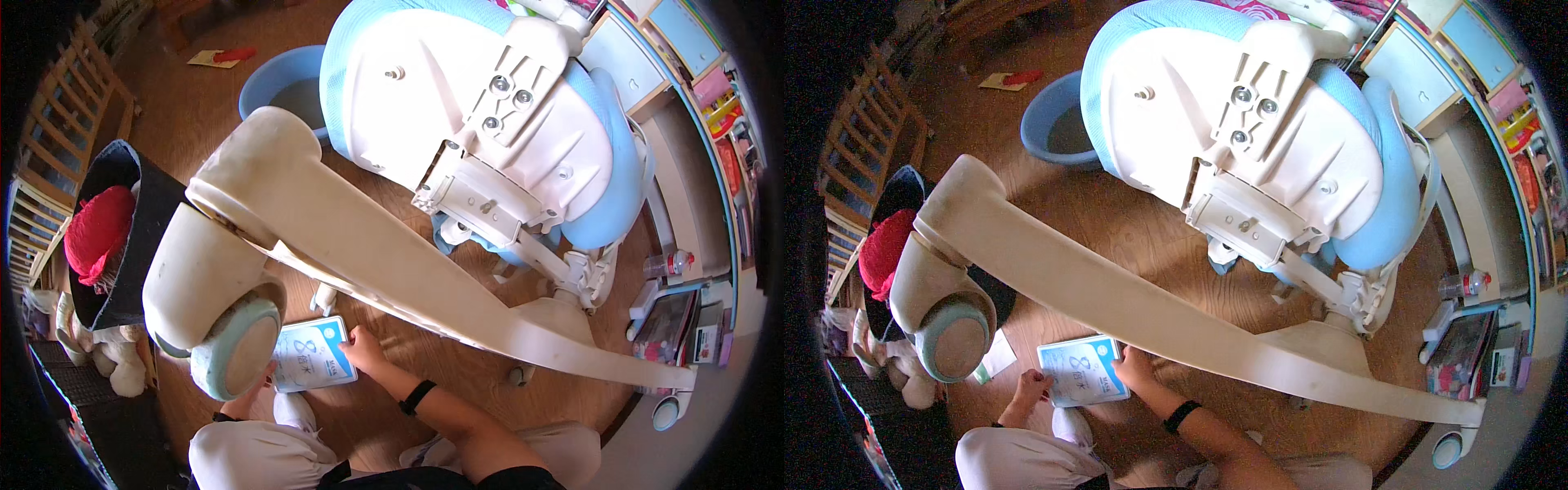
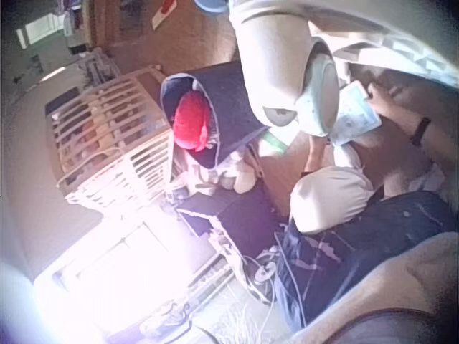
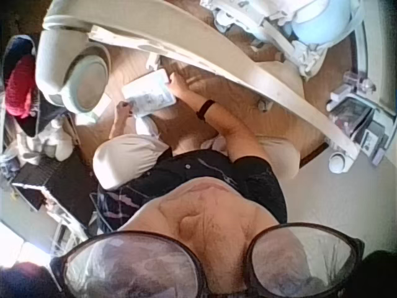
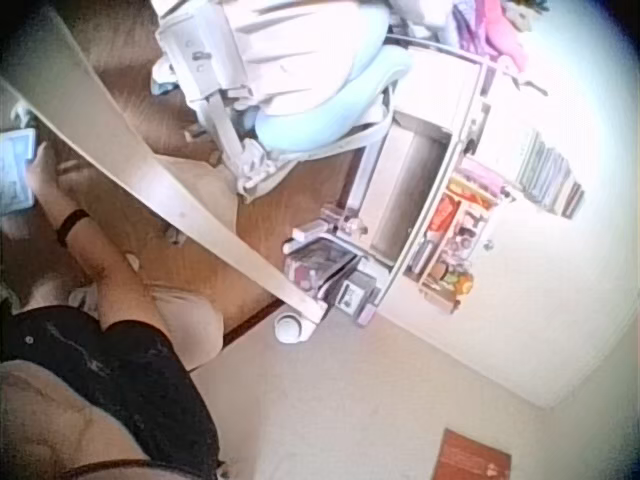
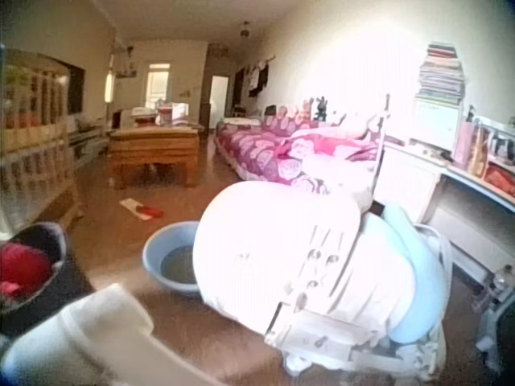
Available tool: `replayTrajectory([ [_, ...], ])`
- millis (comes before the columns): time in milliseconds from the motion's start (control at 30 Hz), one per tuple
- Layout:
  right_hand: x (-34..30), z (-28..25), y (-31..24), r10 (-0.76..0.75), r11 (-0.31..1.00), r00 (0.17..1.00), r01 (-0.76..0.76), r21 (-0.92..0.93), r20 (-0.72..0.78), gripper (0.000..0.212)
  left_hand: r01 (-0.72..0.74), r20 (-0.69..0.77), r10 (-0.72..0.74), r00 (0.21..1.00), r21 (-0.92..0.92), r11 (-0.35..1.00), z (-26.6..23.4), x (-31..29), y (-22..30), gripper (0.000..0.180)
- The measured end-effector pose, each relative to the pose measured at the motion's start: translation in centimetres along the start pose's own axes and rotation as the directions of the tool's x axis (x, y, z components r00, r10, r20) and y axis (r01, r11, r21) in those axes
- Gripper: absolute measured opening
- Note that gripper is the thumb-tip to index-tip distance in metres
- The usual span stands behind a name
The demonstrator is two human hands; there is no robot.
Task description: The person manipulates a white plastic baby chair base on the floor by hand, turning it over to handle the wheels and underside joints. They walk to a cabinet to retrieve a box and return to the chair base to continue handling the underside components.
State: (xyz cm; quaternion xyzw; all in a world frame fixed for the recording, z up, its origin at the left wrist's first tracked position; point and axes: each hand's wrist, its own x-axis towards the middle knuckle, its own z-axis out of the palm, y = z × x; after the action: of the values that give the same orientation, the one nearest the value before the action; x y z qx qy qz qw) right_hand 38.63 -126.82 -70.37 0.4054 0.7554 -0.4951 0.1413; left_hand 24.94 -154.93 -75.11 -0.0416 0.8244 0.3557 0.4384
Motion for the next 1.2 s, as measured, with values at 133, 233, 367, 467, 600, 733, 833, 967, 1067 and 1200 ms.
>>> replayTrajectory([
  [133, 0.2, 0.0, 0.2, 0.033, 0.999, 0.999, -0.033, 0.003, 0.021, 0.037, 0.01, 0.018, -0.01, 1.0, -0.007, 1.0, -0.2, 0.5, -0.4, 0.029],
  [233, 0.4, 0.7, 1.0, 0.021, 1.0, 1.0, -0.021, 0.005, -0.021, 0.038, 0.063, 0.038, -0.06, 0.997, -0.072, 0.995, -0.2, 0.2, 0.0, 0.027],
  [367, 0.7, 0.9, 1.6, -0.002, 1.0, 1.0, 0.002, 0.029, 0.005, 0.038, 0.044, 0.041, -0.042, 0.998, -0.045, 0.998, 0.0, 0.3, -0.1, 0.025],
  [467, 0.9, 1.3, 2.2, -0.025, 0.999, 0.999, 0.026, 0.028, -0.043, 0.037, 0.055, 0.072, -0.047, 0.996, -0.106, 0.993, 0.1, -0.5, 1.4, 0.023],
  [600, 0.6, 1.0, 2.1, 0.017, 0.999, 0.999, -0.016, 0.033, -0.027, 0.039, 0.043, 0.087, -0.032, 0.996, -0.126, 0.991, 0.2, -1.9, 3.4, 0.021],
  [733, 0.4, 1.0, 1.8, 0.038, 0.997, 0.999, -0.039, 0.062, 0.008, 0.041, 0.033, 0.117, -0.02, 0.993, -0.114, 0.993, -0.1, -1.3, 2.0, 0.02],
  [833, 0.5, 0.9, 1.8, 0.064, 0.995, 0.998, -0.065, 0.073, 0.014, 0.042, 0.03, 0.137, -0.009, 0.991, -0.147, 0.989, 0.0, -1.7, 2.5, 0.02],
  [967, 0.9, 1.5, 3.0, 0.042, 0.983, 0.999, -0.047, 0.177, 0.032, 0.039, 0.059, 0.134, -0.034, 0.99, -0.191, 0.98, 0.2, -1.7, 2.4, 0.018],
  [1067, 1.4, 1.8, 3.6, 0.095, 0.957, 0.99, -0.118, 0.265, 0.101, 0.035, 0.077, 0.181, -0.022, 0.983, -0.305, 0.949, 0.2, -1.7, 2.6, 0.017],
  [1200, 1.9, 2.6, 5.1, 0.075, 0.938, 0.992, -0.106, 0.33, 0.103, 0.042, 0.071, 0.18, -0.012, 0.984, -0.329, 0.941, 0.4, -2.2, 3.7, 0.016],
])
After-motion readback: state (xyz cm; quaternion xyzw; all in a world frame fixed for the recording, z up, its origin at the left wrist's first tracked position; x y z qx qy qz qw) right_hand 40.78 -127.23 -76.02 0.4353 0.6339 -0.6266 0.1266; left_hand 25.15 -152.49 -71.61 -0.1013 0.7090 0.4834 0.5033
